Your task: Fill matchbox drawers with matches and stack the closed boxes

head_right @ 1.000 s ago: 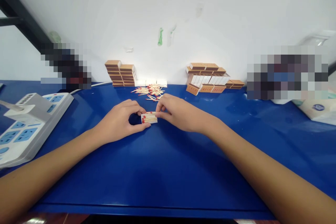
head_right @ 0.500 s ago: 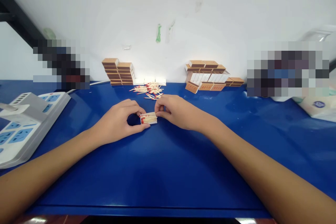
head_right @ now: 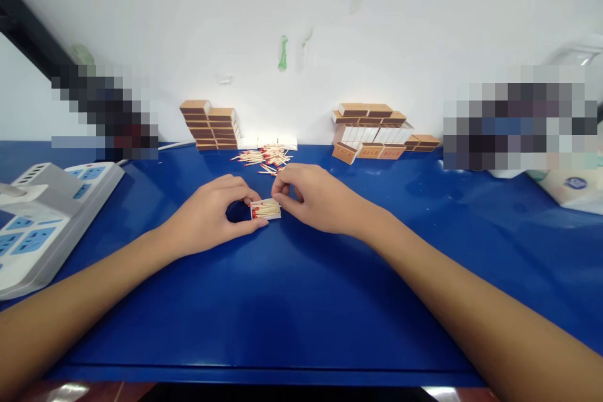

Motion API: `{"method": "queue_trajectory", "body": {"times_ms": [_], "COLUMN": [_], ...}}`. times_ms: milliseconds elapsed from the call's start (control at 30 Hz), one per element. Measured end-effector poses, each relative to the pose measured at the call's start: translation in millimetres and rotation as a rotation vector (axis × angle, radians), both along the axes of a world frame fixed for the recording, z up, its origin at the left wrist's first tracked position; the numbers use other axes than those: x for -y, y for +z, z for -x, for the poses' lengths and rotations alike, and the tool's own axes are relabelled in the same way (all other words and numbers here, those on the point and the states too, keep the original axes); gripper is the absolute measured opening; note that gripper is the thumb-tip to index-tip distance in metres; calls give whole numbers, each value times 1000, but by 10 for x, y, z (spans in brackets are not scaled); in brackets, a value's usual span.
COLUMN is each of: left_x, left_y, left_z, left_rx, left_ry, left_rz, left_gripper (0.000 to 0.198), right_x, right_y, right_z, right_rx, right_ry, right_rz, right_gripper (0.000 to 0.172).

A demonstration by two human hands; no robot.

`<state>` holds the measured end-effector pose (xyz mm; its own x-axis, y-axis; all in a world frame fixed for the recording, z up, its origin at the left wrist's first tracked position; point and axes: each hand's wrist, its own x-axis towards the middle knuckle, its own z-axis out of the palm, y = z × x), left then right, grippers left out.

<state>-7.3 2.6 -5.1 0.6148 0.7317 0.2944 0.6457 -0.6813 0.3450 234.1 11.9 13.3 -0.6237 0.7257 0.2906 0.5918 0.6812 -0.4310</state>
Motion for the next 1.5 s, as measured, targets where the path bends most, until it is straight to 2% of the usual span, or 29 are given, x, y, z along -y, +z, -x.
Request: {"method": "queue_trajectory", "body": {"times_ms": [133,267,467,600,800,933,1100,1500], "left_x": [-2,-3,1,6,7,5,6,9], "left_y": [5,6,7,8,7,8,13,10], "left_z": [-5,-11,-1,2,-4,-4,-10,-1], "left_rx": [-4,-5,-4,-2,-16,-18,-22,-24], "left_ry": [4,3,-4,2,6,1,7,-5], "left_rz": [-3,-10,-6,2,3,4,6,-13], "left_gripper": [26,26,25,26,27,27,27,28], "right_x": [29,53,81,53,43,54,29,90], "right_y": [13,-21,-74,-28,25,29,21,-54], "right_z": [28,74,135,104,74,68,29,85], "right_rx": [18,34,80,20,-87,-11,83,106], "right_ry": [-97,-219,-261,-235,-174,-64,-59,-32], "right_rz": [20,51,57,126,161,127,25,74], "right_gripper": [11,22,10,15,11,13,10,12]}}
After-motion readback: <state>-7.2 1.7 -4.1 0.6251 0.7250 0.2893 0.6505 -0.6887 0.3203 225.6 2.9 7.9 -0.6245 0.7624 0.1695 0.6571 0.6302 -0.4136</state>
